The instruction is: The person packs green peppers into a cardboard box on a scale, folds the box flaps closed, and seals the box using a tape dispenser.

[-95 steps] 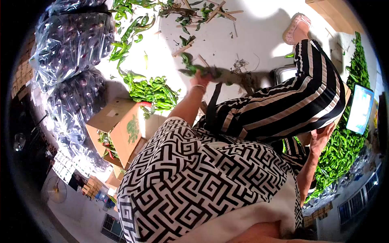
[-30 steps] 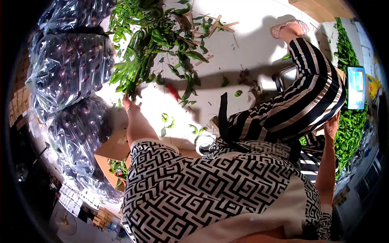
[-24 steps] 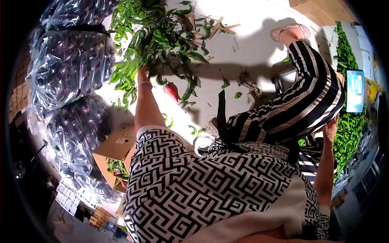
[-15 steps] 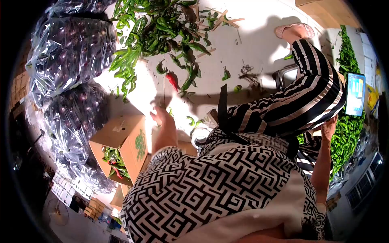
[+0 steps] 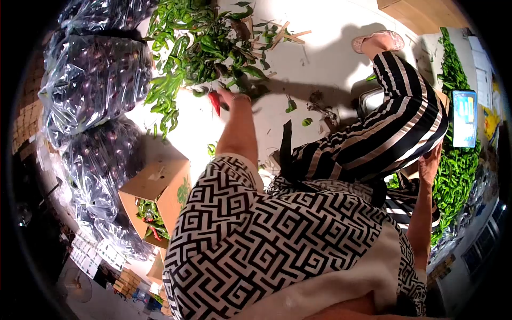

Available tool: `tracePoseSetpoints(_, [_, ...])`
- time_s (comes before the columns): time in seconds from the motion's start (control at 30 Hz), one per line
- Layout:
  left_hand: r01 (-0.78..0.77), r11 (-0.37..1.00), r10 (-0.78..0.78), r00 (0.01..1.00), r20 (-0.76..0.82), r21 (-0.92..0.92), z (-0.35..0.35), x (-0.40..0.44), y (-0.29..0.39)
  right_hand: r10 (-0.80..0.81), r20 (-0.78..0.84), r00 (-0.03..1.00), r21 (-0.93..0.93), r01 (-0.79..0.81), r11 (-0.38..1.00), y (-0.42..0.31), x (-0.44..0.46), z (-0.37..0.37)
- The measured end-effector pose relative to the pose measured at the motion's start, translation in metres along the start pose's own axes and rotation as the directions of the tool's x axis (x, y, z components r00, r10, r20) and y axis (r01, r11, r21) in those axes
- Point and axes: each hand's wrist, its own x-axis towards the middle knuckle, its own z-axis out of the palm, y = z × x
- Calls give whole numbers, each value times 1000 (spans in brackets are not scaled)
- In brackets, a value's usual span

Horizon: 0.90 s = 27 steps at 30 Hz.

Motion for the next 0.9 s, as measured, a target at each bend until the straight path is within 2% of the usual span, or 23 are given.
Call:
tracePoseSetpoints(0.03, [56, 998, -52, 972, 229, -10, 18, -3, 23, 5, -25, 1000, 56, -4, 998, 5, 1, 6])
tracePoseSetpoints(0.07, [113, 994, -101, 890, 445, 0, 40, -19, 49, 15, -50, 999, 111, -10, 994, 8, -1, 12])
tracePoseSetpoints(0.13, [-97, 990, 16, 788, 615, 98, 54, -57, 85, -5, -83, 997, 128, 15, 992, -2, -5, 9])
tracePoseSetpoints(0.17, [-190, 973, 97, 849, 519, 128, 46, -30, 91, -6, -92, 996, 131, 18, 991, -3, -5, 9])
tracePoseSetpoints(0.2, [-168, 954, 23, 866, 499, 247, 20, 1, 107, -8, -102, 995, 136, 22, 990, -6, -5, 8])
tracePoseSetpoints(0.23, [-199, 979, 192, 871, 453, -33, -2, 42, 107, -53, -150, 987, 123, 72, 990, -11, -6, 7])
tracePoseSetpoints(0.27, [-318, 948, 308, 919, 244, 1, -40, 26, 104, -72, -155, 985, 83, 86, 993, -15, -5, 6])
tracePoseSetpoints(0.3, [-406, 910, 406, 914, 20, 85, -78, 11, 100, -89, -157, 984, 41, 96, 995, -16, -5, 3])
tracePoseSetpoints(0.37, [-302, 942, 324, 932, -160, 147, -154, -9, 83, -121, -162, 979, -20, 119, 993, -21, -8, -1])
tracePoseSetpoints(0.47, [-89, 988, 112, 973, -200, 124, -228, -53, 51, -120, -118, 986, -75, 111, 991, -9, -8, 2])
tracePoseSetpoints(0.57, [32, 993, -14, 987, -160, 114, -250, -86, 33, -146, -143, 979, -105, 132, 986, 5, -12, 3])
tracePoseSetpoints(0.63, [34, 994, -24, 995, -97, 102, -241, -94, 38, -137, -121, 983, -144, 119, 982, 12, -6, 8])
tracePoseSetpoints(0.67, [19, 994, -15, 999, -45, 104, -234, -91, 49, -139, -122, 983, -43, 135, 990, 25, -3, 16])
tracePoseSetpoints(0.7, [-9, 994, 7, 1000, 17, 113, -224, -77, 62, -150, -92, 984, -76, 143, 987, 19, -4, 12])
tracePoseSetpoints(0.73, [-36, 992, 16, 986, 168, 120, -225, -43, 72, -156, -76, 985, -115, 147, 982, 13, -3, 4])
tracePoseSetpoints(0.8, [-59, 958, 43, 997, 65, 280, -192, -13, 112, -189, -41, 981, -177, 179, 968, 24, 3, 10])
tracePoseSetpoints(0.83, [-42, 966, 65, 994, -84, 254, -179, 11, 132, -183, -36, 982, -229, 170, 959, 35, 5, 14])
tracePoseSetpoints(0.9, [-170, 959, 222, 949, -224, 229, -158, 22, 168, -41, -52, 998, -61, 38, 997, 8, -2, 4])
